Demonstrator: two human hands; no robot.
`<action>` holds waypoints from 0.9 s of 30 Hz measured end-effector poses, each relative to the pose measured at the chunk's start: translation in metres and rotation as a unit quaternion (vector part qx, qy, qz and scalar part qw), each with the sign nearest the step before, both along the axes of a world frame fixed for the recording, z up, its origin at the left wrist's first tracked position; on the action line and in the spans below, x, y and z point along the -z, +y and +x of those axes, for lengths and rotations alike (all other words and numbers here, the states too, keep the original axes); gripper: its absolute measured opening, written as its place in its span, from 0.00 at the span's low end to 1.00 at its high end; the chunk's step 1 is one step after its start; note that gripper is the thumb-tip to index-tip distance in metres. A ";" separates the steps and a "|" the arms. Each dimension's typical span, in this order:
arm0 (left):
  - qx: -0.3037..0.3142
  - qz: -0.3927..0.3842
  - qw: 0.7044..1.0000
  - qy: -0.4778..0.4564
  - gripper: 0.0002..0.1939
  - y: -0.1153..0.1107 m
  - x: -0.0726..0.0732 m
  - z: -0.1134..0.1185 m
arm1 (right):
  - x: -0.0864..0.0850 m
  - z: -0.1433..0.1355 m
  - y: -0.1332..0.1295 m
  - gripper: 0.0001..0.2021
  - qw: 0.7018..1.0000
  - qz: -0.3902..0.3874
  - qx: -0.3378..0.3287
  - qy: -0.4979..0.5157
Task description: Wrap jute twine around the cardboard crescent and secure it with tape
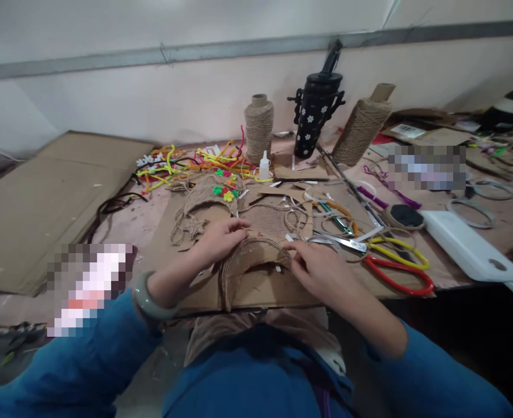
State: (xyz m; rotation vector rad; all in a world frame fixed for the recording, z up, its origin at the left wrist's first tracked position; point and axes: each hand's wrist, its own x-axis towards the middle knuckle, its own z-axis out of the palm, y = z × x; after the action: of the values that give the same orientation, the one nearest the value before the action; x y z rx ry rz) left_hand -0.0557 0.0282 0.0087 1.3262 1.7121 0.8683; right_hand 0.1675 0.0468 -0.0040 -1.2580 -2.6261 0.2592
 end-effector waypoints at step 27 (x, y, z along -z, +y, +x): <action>0.067 0.184 0.965 0.177 0.09 -0.047 -0.033 0.005 | -0.013 0.068 0.036 0.14 0.990 0.114 0.078 0.034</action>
State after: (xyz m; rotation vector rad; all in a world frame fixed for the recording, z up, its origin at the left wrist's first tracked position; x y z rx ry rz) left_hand -0.0507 -0.0185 0.0412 1.9202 1.7537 0.9438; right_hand 0.2357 0.0825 0.0087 -1.3397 -2.4032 -0.0234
